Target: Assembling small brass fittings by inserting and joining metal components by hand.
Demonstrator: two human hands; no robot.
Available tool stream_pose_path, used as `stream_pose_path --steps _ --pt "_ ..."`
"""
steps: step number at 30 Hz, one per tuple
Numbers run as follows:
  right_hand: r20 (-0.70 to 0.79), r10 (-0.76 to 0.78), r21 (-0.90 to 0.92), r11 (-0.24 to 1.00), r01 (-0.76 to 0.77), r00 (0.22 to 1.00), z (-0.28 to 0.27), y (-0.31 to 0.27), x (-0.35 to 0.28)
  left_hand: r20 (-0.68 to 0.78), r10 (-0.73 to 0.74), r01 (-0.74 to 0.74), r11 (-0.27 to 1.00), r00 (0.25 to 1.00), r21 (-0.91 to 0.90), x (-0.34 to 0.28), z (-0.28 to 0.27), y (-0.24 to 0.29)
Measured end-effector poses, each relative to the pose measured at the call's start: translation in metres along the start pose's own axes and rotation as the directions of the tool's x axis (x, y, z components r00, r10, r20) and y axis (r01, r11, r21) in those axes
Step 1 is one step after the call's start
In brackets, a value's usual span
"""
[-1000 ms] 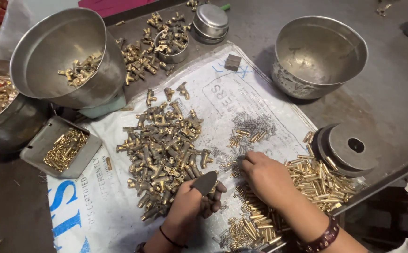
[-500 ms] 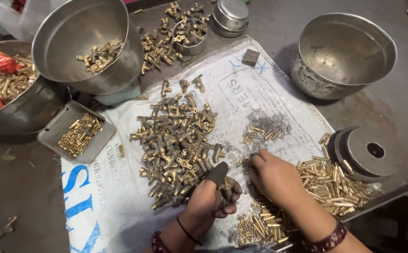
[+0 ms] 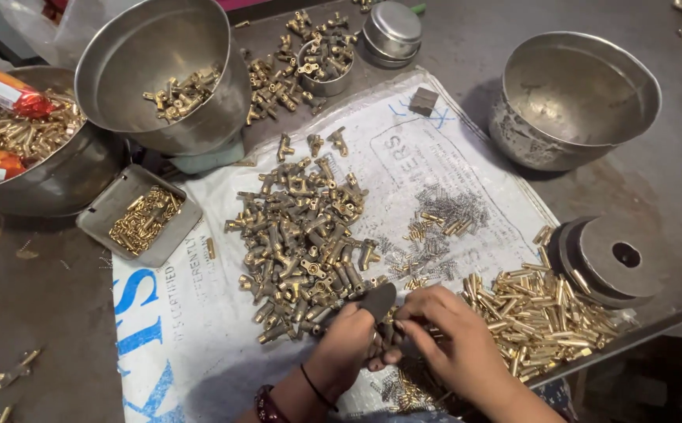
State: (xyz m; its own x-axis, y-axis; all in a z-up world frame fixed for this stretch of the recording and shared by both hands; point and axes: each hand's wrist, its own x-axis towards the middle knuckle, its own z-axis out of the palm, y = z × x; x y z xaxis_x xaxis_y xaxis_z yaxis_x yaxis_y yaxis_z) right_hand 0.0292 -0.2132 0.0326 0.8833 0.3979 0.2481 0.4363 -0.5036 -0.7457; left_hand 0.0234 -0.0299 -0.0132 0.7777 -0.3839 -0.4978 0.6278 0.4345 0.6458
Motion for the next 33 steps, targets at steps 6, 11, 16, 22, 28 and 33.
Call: stream_pose_path --steps 6,11,16,22,28,33 --pt "-0.012 -0.049 -0.007 0.999 0.049 0.999 0.002 0.001 0.003 0.018 -0.020 0.021 1.000 1.000 -0.016 0.004 -0.008 -0.008" --pt "0.075 -0.003 -0.004 1.000 0.003 0.997 0.008 0.009 0.004 -0.037 0.010 -0.011 1.000 0.999 -0.025 0.017 -0.024 -0.029" --pt "0.182 0.073 -0.093 0.994 -0.057 0.981 0.011 0.002 0.007 -0.059 0.019 -0.014 0.997 0.998 0.076 0.006 -0.016 -0.018" --pt "0.056 -0.024 -0.098 0.995 0.029 0.998 0.013 -0.003 0.005 -0.151 0.102 -0.102 0.995 0.983 0.006 0.002 -0.015 -0.024" --pt "-0.081 0.058 0.087 0.995 -0.050 0.995 0.015 0.032 -0.013 0.005 0.163 -0.163 0.987 0.987 -0.002 0.004 -0.014 -0.035" --pt "-0.088 0.088 0.192 0.979 -0.070 0.992 0.007 0.035 -0.026 -0.001 0.203 -0.199 0.961 0.979 0.190 -0.012 0.005 -0.021"
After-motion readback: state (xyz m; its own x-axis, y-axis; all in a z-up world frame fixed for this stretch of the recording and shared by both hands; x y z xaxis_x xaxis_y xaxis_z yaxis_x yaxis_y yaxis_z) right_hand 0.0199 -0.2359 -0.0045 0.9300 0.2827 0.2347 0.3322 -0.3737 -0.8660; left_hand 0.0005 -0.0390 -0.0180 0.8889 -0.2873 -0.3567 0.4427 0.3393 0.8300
